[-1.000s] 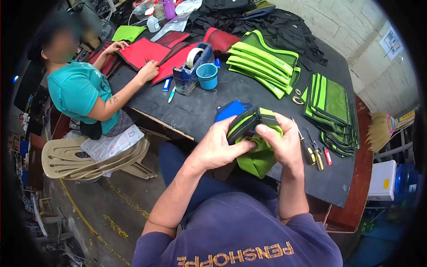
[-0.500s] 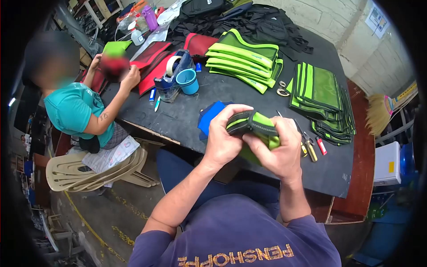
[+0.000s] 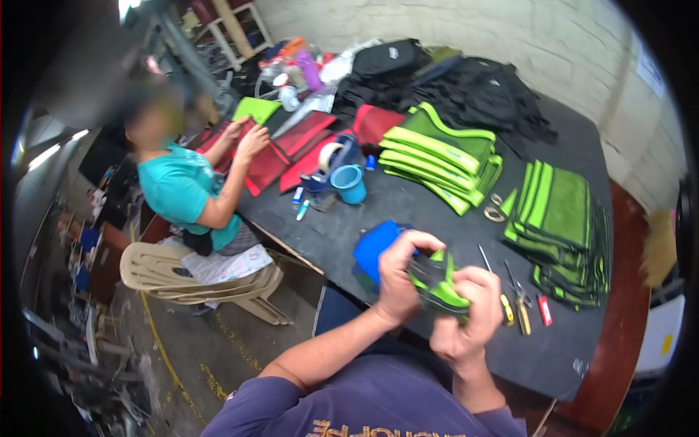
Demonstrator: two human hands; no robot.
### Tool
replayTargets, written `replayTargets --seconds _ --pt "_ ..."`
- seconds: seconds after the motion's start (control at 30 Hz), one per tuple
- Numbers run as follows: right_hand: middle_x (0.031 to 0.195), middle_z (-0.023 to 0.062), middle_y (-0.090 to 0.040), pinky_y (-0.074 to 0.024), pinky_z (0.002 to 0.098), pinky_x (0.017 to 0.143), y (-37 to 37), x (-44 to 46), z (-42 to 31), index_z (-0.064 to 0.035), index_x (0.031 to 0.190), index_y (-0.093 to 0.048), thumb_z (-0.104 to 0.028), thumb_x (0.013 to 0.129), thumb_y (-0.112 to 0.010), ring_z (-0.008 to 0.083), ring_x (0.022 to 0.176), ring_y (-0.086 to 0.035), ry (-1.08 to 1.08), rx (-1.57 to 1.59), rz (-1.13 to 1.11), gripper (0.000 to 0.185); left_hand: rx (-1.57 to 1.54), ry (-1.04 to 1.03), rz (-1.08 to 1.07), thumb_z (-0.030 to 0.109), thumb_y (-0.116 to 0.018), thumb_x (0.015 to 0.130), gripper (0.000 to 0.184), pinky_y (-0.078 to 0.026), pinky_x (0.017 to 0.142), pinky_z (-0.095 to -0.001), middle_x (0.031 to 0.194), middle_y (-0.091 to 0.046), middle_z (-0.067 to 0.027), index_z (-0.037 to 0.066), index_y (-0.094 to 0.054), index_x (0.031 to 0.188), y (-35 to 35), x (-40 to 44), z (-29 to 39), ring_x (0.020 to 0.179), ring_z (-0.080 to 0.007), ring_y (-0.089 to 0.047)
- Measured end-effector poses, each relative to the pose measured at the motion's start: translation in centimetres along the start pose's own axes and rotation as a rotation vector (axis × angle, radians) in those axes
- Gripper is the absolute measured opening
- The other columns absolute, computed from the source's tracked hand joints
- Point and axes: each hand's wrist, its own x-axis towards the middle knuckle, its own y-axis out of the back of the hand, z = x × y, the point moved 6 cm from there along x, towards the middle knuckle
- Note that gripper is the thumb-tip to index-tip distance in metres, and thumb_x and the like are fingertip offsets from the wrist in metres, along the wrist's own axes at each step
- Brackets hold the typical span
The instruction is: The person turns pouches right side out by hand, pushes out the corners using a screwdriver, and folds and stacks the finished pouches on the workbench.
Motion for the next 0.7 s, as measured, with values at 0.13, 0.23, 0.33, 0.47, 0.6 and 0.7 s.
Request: replayTargets --seconds 0.13,0.23,0.33,0.47,0.6,0.7 --pt "0.085 0.0138 -0.065 -0.0526 0.0401 0.069 1.4 0.7 0.8 -0.005 0.093 -0.058 -0.006 0.075 -0.072 0.0331 0.075 -0.066 0.038 0.057 0.067 0.023 -0.223 0.165 -0.037 0.004 -0.085 0.081 0.034 -0.053 0.083 -0.0277 0.106 -0.069 -0.0044 0.002 -0.069 0.11 -1.8 -1.0 0.1 0.095 -0.0127 -0.066" --pt "0.079 0.011 -0.063 -0.051 0.0371 0.065 2.5 0.4 1.0 -0.0052 0.091 -0.056 -0.005 0.075 -0.07 0.0282 0.068 -0.063 0.018 -0.024 0.047 0.021 -0.16 0.098 -0.158 -0.001 -0.082 0.08 0.035 -0.054 0.084 -0.0281 0.107 -0.07 -0.004 0.001 -0.069 0.113 -2.6 -1.4 0.7 0.095 -0.0117 -0.067" --pt "0.074 0.0083 -0.061 -0.0483 0.0337 0.062 2.7 1.0 1.3 -0.0052 0.088 -0.055 -0.004 0.076 -0.069 0.023 0.062 -0.059 -0.039 -0.03 0.063 0.019 -0.183 0.12 -0.279 -0.005 -0.078 0.081 0.036 -0.054 0.085 -0.0283 0.109 -0.07 -0.0036 0.001 -0.068 0.116 -3.3 -1.6 1.3 0.097 -0.0104 -0.066" --pt "0.069 0.0053 -0.057 -0.0434 0.0292 0.056 3.6 1.4 1.2 -0.0047 0.086 -0.055 -0.004 0.077 -0.069 0.0159 0.057 -0.054 -0.159 0.029 0.069 0.017 -0.35 0.277 -0.356 -0.009 -0.07 0.083 0.038 -0.053 0.086 -0.0282 0.109 -0.07 -0.0033 0.001 -0.066 0.119 -4.4 -3.5 1.6 0.099 -0.0087 -0.063" --pt "0.066 0.0041 -0.055 -0.0409 0.0279 0.054 3.6 2.2 0.1 -0.0039 0.084 -0.055 -0.004 0.077 -0.068 0.0125 0.056 -0.053 -0.173 -0.006 0.071 0.015 -0.441 0.324 -0.3 -0.01 -0.066 0.083 0.036 -0.052 0.087 -0.0281 0.106 -0.069 -0.0031 0.001 -0.064 0.117 -3.6 -3.9 1.9 0.1 -0.0078 -0.061" --pt "0.065 0.0038 -0.054 -0.0414 0.0282 0.054 3.0 1.8 -1.0 -0.0034 0.082 -0.055 -0.003 0.076 -0.068 0.0124 0.056 -0.053 -0.175 -0.063 0.039 0.014 -0.5 0.402 -0.251 -0.009 -0.067 0.083 0.033 -0.052 0.087 -0.028 0.103 -0.067 -0.0025 0.001 -0.064 0.114 -2.6 -4.5 1.7 0.099 -0.0073 -0.061"
